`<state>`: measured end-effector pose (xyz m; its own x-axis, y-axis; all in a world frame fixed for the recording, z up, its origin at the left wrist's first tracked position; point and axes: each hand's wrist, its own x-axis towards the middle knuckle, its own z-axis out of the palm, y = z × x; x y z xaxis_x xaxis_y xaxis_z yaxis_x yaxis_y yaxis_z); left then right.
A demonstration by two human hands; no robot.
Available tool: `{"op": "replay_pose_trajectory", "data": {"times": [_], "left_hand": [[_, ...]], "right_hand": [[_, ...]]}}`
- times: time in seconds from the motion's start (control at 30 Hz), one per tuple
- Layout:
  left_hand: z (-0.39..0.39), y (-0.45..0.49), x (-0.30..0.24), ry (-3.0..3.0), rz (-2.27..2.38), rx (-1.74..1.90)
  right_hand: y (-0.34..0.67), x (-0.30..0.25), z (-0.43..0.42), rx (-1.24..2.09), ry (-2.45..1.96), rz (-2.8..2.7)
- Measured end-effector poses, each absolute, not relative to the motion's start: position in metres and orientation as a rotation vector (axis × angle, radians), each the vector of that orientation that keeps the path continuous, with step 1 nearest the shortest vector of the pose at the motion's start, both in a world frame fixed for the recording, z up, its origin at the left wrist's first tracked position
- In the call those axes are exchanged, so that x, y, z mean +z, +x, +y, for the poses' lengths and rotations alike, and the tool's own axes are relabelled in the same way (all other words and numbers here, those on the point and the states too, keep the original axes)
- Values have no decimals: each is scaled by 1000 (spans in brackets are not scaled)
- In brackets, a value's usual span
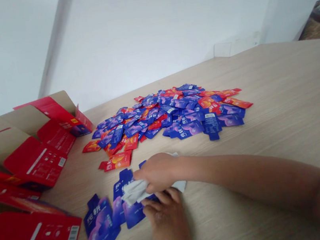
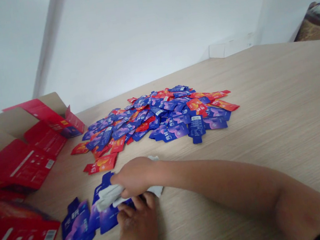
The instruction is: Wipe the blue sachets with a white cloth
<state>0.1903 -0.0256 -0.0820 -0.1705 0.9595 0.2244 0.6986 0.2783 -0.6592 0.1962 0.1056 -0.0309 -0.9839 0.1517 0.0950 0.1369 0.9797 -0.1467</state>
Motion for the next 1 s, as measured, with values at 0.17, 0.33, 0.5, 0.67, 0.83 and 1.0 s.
{"op": "replay_pose_trajectory", "data": {"times": [0.17, 0.33, 0.5, 0.67, 0.83, 1.0], "left_hand": [[-26, 189, -81, -1474, -1966, 556], [-26, 188, -82, -1540, -1940, 571], [-24, 191, -87, -1438, -2007, 573], [-22, 189, -90, -1474, -1977, 527], [-16, 186, -96, -1438, -2067, 498], [-9, 184, -81, -1572, -2235, 497]], "right_hand": [[195, -38, 113, 259, -345, -3032], [199, -35, 129, 170, -578, -2965], [207, -8, 139, 129, -654, -2821], [242, 22, 178, 106, -997, -2712], [291, 13, 215, 116, -1367, -2740], [312, -8, 216, 141, -1421, -2817]]}}
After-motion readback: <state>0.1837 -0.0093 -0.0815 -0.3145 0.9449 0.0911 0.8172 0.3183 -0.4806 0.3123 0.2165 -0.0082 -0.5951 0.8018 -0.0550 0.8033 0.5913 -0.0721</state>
